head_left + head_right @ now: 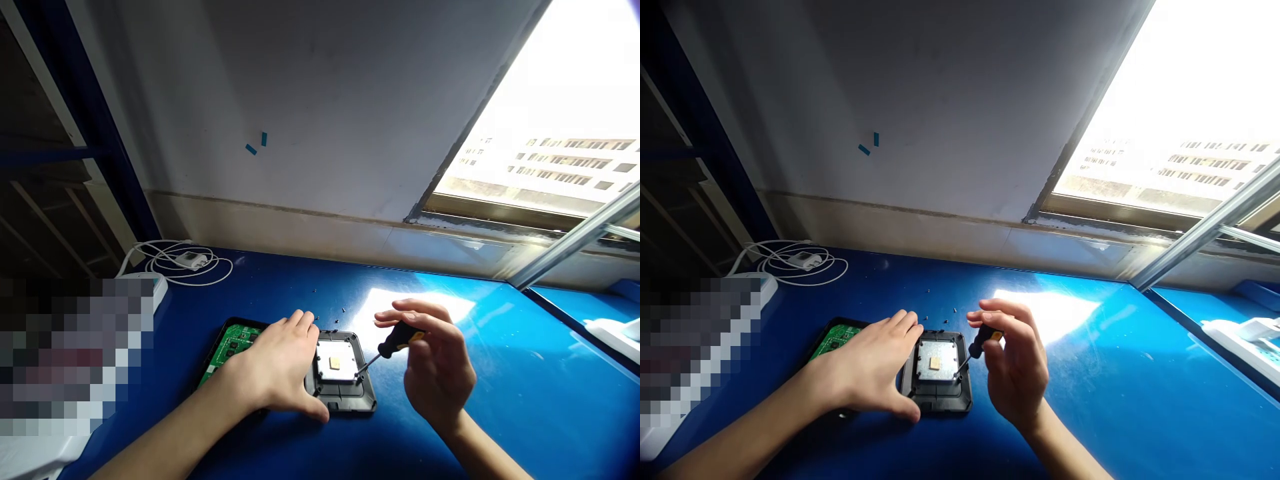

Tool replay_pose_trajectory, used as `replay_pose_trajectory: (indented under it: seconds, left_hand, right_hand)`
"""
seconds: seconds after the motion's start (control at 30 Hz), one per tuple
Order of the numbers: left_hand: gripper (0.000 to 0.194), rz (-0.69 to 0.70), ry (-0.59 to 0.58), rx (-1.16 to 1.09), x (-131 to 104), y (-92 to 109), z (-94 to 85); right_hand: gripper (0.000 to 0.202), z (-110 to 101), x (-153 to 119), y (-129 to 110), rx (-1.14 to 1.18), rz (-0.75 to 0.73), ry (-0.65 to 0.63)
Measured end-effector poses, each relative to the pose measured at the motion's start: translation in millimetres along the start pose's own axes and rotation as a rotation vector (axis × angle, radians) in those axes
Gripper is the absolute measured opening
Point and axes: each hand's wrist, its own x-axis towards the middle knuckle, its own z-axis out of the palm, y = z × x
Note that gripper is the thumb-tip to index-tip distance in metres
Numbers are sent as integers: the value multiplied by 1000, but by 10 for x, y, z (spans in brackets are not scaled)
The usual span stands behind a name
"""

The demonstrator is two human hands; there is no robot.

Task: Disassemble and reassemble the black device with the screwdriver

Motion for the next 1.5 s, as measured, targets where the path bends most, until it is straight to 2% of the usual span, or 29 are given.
replay_pose_trajectory:
  seconds: [0.13, 0.23, 0.3, 0.4, 0.53, 0.73, 0.83, 0.93, 1.17, 1.27, 1.37, 1.5]
  left_hand:
    - [90, -3, -1, 7, -8, 6, -18]
    - [88, -8, -19, 9, -6, 15, -34]
    - [88, -12, -25, 8, -1, 20, -48]
    - [88, -21, -27, 0, 6, 23, -60]
    - [88, -14, -19, -20, 9, 4, -26]
    - [88, -5, 7, -39, 7, -31, 29]
    - [88, -4, 6, -33, 5, -24, 17]
    - [88, -9, -1, -40, 5, -20, 8]
    - [90, -11, -6, -46, 10, -20, 26]
    - [89, -10, 0, -46, 7, -12, 10]
    - [89, -5, 0, -41, 4, -10, -5]
    - [87, -5, 7, -35, 12, -15, -2]
  right_hand:
    - [38, 6, 0, 18, -75, -16, 44]
    - [43, -2, -5, -17, -3, 25, -2]
    - [39, -13, 8, -50, -3, 2, -33]
    - [27, -21, 40, -76, -111, -88, -18]
    - [39, -9, 34, -48, -211, -89, 28]
    - [43, -6, -17, -48, -29, 6, -36]
    - [36, -18, 5, -87, -42, -64, -57]
    - [42, -23, 19, -113, -129, -112, -25]
    - [40, -30, -19, -76, -32, -19, -51]
    - [34, -45, -10, -48, -118, -38, -26]
    - [40, -54, -3, -46, -190, -55, -3]
    - [40, -48, -25, -64, -82, 42, -36]
